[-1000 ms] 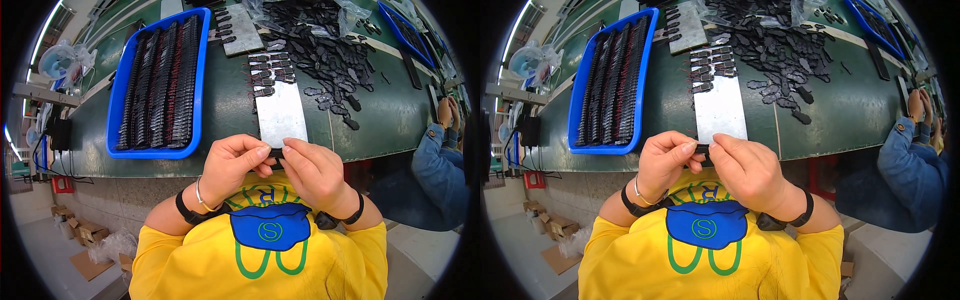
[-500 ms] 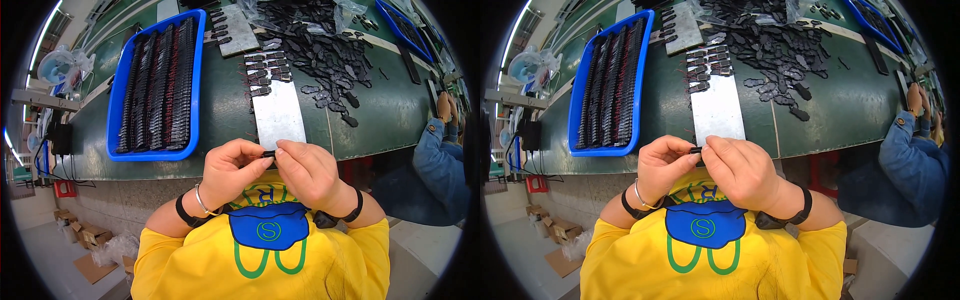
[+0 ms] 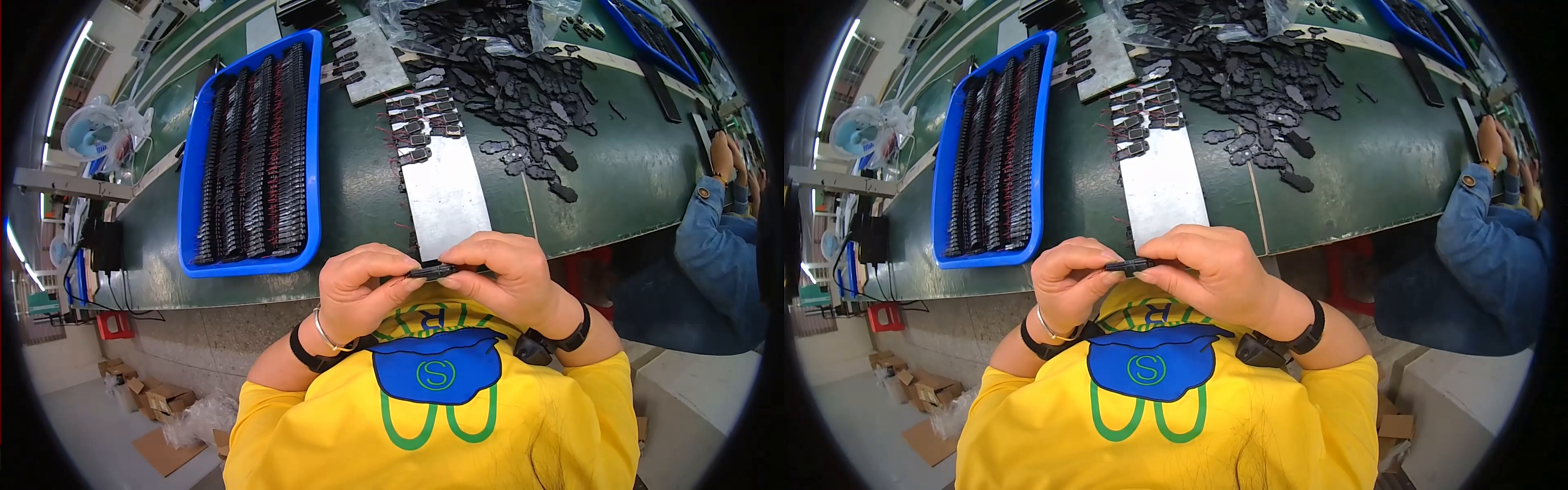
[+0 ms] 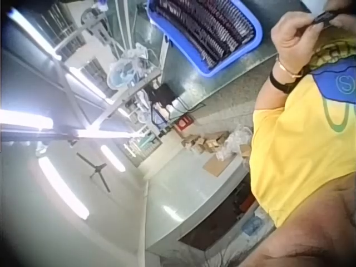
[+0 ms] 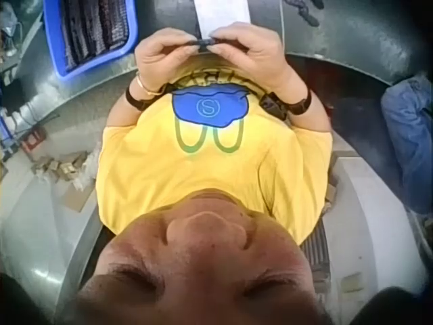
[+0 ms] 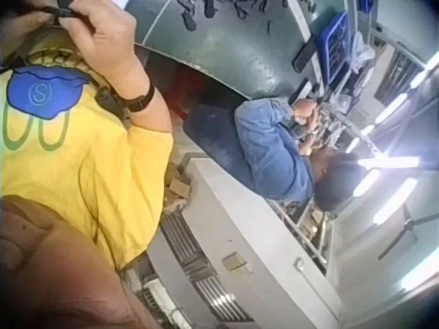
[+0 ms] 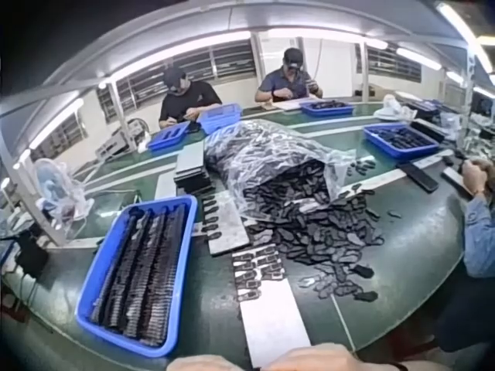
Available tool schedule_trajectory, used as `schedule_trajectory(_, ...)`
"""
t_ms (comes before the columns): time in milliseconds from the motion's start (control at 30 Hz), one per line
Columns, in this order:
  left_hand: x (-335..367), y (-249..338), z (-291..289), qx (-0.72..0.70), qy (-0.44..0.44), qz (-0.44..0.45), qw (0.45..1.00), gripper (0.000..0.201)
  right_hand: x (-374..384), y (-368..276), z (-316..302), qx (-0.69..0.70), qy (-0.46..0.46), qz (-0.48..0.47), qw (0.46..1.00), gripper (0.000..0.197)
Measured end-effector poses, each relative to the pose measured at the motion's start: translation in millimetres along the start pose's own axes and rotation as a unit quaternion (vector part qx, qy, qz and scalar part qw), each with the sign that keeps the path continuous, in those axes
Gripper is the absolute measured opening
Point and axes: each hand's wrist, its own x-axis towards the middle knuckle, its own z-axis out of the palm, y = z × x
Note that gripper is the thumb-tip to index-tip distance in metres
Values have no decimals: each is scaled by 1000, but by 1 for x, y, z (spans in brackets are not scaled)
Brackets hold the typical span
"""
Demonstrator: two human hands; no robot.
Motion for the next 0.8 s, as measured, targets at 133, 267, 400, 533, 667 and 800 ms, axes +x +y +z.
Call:
schedule_trajectory(133, 1, 0, -2, 21, -18, 22, 999, 17, 1, 2, 1, -1, 0, -34, 999, 21)
schedule_trajectory(267, 5, 3, -3, 59, -37, 63, 996, 17, 1, 4, 2, 7, -8, -44, 999, 20)
schedule_trajectory(400, 7, 2, -2, 86, -47, 96, 991, 18, 2, 8, 4, 0, -8, -78, 997, 18)
schedule_trajectory(533, 7, 1, 0, 93, -52, 107, 989, 17, 1, 11, 5, -32, 8, -133, 991, 16)
schedule_trajectory(667, 10, 1, 1, 96, -68, 100, 988, 16, -1, 12, 6, -66, 19, -166, 984, 17)
schedule_trajectory(800, 8, 3, 4, 56, -51, 29, 997, 13, -1, 13, 8, -62, 23, -161, 985, 20)
